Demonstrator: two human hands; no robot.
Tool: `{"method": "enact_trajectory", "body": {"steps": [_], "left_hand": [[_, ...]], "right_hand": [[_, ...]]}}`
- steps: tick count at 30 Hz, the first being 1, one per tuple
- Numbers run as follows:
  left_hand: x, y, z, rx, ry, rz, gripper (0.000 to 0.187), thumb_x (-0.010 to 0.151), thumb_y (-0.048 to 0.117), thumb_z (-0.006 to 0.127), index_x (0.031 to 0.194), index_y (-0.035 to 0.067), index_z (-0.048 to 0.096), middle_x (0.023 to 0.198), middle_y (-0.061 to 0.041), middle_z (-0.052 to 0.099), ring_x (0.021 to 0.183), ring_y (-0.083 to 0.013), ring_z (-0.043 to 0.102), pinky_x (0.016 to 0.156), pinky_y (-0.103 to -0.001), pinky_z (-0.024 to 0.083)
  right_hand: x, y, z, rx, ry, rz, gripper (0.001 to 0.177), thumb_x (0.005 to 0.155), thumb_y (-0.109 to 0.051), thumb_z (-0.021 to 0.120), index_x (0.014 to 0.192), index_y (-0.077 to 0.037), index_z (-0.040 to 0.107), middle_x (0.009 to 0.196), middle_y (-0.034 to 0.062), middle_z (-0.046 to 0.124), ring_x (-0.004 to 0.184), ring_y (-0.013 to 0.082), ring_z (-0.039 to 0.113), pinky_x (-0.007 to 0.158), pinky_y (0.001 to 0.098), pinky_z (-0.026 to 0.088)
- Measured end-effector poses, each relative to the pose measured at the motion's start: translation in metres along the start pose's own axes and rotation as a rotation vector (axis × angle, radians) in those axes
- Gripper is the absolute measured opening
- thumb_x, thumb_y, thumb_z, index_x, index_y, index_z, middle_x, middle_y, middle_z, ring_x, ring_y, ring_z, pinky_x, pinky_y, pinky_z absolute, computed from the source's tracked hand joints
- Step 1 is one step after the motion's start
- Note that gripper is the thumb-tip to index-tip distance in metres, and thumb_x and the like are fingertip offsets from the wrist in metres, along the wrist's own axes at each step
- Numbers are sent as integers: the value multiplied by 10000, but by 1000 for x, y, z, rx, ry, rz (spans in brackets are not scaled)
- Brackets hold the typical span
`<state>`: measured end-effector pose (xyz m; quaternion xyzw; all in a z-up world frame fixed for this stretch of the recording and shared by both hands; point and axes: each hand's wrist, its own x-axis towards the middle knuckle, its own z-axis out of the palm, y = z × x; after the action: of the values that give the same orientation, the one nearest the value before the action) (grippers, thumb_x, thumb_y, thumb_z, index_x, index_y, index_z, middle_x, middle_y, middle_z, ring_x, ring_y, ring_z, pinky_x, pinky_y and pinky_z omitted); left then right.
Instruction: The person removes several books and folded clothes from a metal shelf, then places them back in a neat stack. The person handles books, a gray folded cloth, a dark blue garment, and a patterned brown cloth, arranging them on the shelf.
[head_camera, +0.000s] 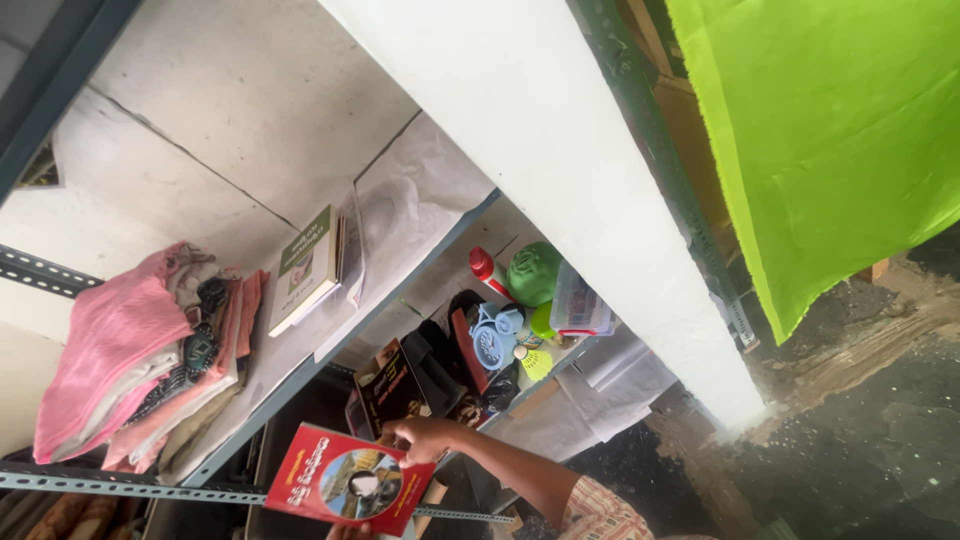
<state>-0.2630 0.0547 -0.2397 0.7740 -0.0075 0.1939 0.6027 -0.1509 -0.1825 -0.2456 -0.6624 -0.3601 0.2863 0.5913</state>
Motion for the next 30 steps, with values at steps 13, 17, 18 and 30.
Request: {"method": "enact_trajectory", "body": {"steps": [13,17,18,30], "left_hand": [[82,141,-26,-53,-5,598,514,1010,-25,682,1456,-193,489,1083,-175,696,1041,-146,667,965,-245,536],[156,202,-6,113,66,358,465,1080,4,629,1491,-177,509,1168,-149,669,958,-133,590,808,-219,441],[176,218,0,106,6,332,510,1053,15,599,1527,-149,509,1273,-197,700,1022,-154,641,838,-218,480],[334,209,66,-29,-210,134,368,967,-8,679,1328,-69,638,1188,-124,720,1013,-139,706,906,-234,586]], "right_hand": [[-63,-185,-43,-97,627,-603,546,901,-86,713,1381,-14,462,1000,180,698,715,208,687,590,348,586],[-38,-229,-87,-229,735,-520,522,885,-44,664,1371,-3,478,862,178,718,573,218,661,445,356,547],[-27,-240,-98,-207,797,-530,503,858,-14,658,1335,13,501,888,179,711,578,207,669,427,342,563],[66,-233,-209,-251,1080,-250,261,779,-46,743,1026,22,690,921,183,754,813,287,757,718,418,620]]}}
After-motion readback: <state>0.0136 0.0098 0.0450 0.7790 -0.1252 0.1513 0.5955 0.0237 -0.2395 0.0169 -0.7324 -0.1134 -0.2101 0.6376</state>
